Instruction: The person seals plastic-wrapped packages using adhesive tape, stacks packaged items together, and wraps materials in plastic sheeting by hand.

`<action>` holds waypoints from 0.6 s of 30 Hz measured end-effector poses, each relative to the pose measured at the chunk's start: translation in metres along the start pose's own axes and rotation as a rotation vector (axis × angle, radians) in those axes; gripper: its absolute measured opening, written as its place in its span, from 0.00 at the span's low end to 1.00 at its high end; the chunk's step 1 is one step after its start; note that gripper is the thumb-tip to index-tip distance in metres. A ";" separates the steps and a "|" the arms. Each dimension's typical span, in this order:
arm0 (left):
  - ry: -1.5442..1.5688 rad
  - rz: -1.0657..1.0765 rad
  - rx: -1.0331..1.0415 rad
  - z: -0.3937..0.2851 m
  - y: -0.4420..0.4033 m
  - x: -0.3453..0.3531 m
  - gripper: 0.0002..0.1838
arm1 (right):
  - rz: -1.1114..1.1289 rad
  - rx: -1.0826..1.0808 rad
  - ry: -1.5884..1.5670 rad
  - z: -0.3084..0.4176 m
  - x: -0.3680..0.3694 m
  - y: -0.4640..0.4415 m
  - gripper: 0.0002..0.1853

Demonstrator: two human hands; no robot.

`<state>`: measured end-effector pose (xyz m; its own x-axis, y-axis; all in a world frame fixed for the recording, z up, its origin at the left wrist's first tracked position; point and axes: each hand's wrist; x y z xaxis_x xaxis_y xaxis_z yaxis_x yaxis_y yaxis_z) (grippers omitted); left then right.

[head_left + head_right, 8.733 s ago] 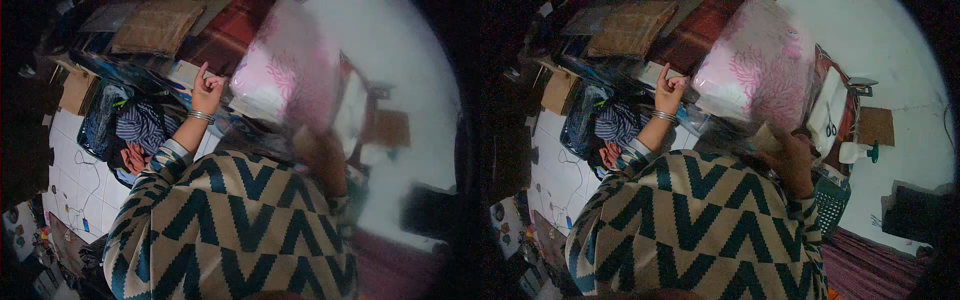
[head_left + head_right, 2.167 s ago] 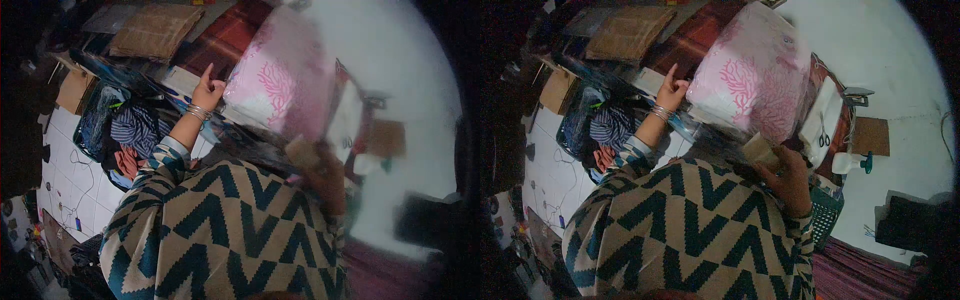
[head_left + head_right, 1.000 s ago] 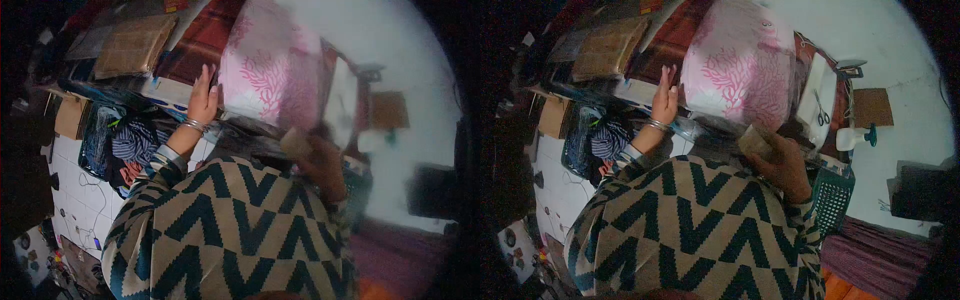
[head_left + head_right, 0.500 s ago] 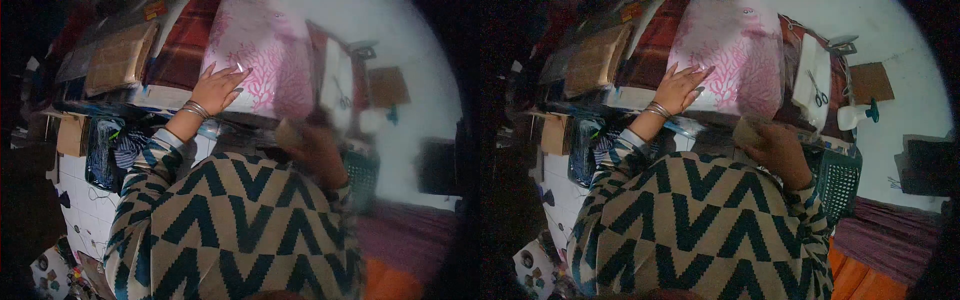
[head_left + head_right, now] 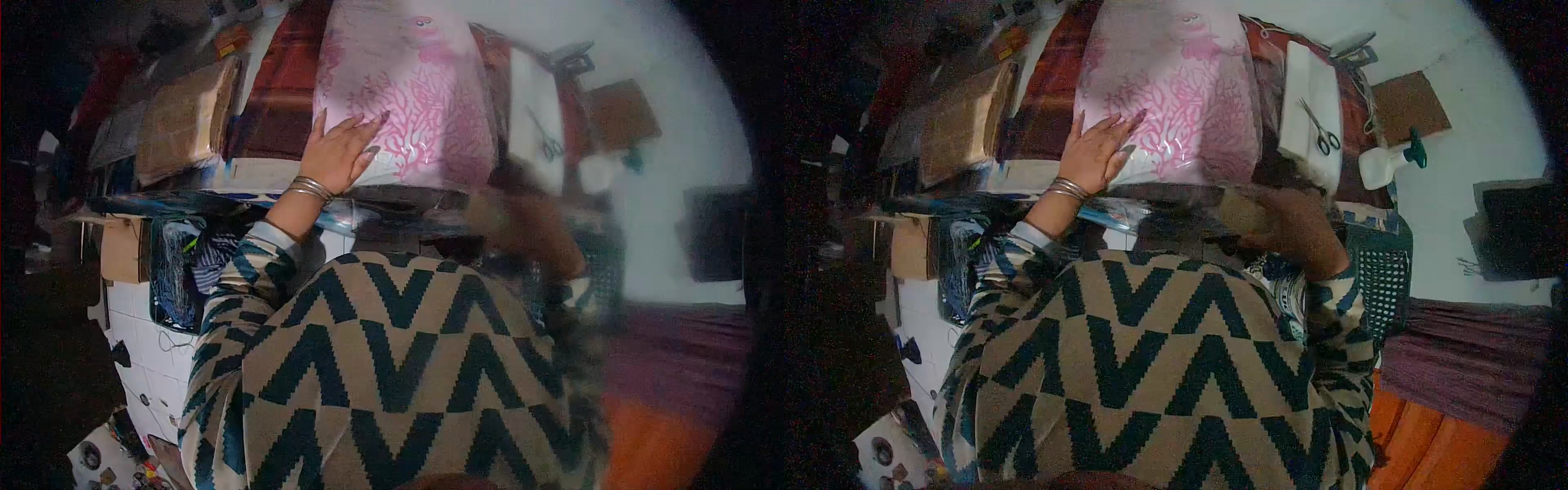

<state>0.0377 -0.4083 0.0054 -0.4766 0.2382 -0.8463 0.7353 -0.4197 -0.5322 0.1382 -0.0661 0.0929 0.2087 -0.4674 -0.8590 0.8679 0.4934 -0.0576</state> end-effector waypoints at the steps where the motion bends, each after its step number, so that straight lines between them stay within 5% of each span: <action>1: -0.002 0.016 -0.019 -0.002 0.000 -0.003 0.29 | 0.043 -0.023 0.064 0.003 -0.008 0.000 0.31; 12: 0.060 0.052 -0.102 -0.003 -0.001 -0.004 0.28 | -0.136 0.001 0.490 -0.049 -0.003 0.005 0.32; 18: 0.025 0.106 -0.102 -0.003 -0.001 -0.007 0.31 | -0.251 0.029 0.391 -0.067 0.006 -0.006 0.33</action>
<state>0.0417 -0.4065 0.0118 -0.3822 0.2196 -0.8976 0.8268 -0.3526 -0.4383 0.1039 -0.0225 0.0539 -0.1899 -0.2552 -0.9481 0.8832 0.3773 -0.2784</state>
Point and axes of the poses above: each hand's wrist, its own y-axis away from the middle knuckle, its own x-axis out of the palm, z = x × y, and after that the axes turned 6 degrees about -x, right-handed
